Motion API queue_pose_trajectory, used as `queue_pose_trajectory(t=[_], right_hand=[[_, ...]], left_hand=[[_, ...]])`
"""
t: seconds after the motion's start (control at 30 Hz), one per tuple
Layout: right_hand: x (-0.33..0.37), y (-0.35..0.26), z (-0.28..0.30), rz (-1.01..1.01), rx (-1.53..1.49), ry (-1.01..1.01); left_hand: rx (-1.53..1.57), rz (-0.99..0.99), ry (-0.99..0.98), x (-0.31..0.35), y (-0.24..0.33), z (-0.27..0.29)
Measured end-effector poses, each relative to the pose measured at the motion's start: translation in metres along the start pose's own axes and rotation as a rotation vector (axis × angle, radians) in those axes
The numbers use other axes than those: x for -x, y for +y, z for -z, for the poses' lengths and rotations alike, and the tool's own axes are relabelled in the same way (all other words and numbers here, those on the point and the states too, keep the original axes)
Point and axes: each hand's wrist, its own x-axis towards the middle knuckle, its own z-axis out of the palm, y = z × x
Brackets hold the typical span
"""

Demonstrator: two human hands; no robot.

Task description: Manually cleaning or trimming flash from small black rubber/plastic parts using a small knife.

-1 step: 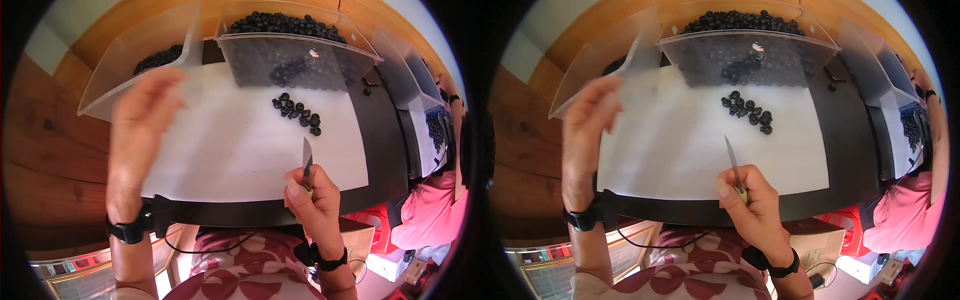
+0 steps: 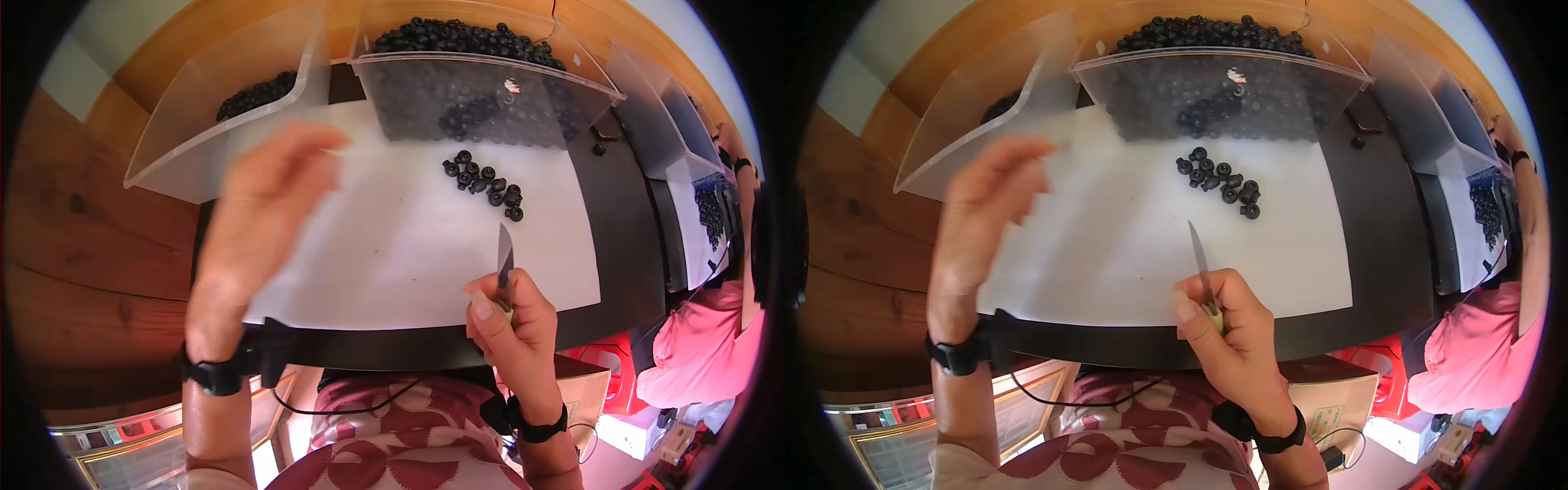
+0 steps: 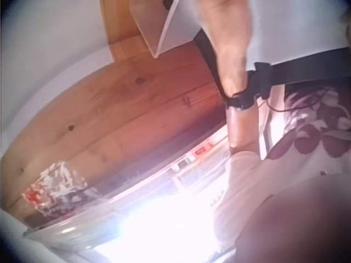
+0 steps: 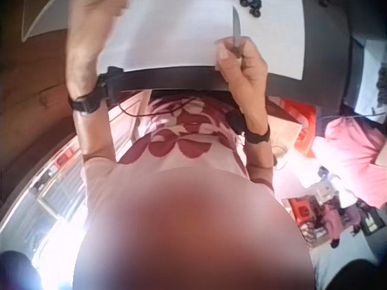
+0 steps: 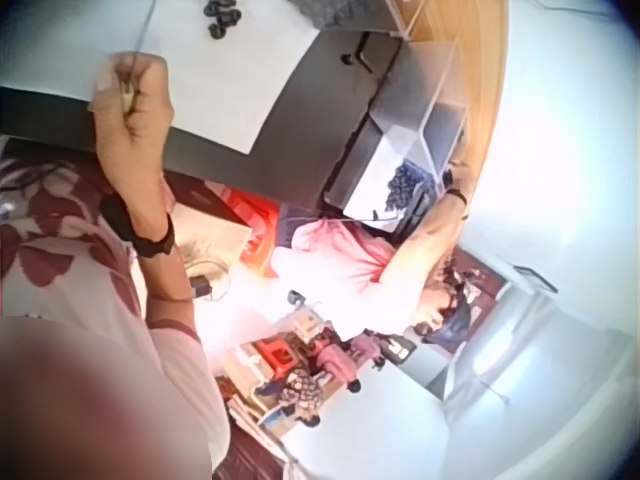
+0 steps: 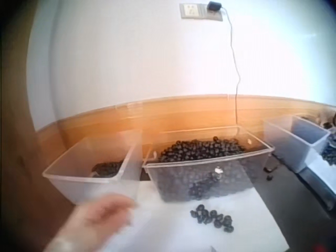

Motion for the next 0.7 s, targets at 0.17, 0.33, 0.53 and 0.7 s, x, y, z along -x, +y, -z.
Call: queue_pose_trajectory(t=[0.17, 0.33, 0.53, 0.7], right_hand=[[0.004, -0.005, 0.007, -0.028, -0.041, 0.033], [0.005, -0.003, 0.014, -0.015, -0.027, 0.030], [0.004, -0.002, 0.023, 0.000, -0.035, 0.039], [0.000, -0.006, 0.029, -0.028, -0.057, 0.076]], left_hand=[[-0.242, -0.052, -0.292, -0.043, -0.016, -0.070], [-0.574, -0.103, -0.337, -0.077, -0.025, -0.108], [-0.658, -0.176, -0.342, -0.085, -0.035, -0.121], [-0.510, -0.177, -0.353, -0.063, -0.021, -0.096]])
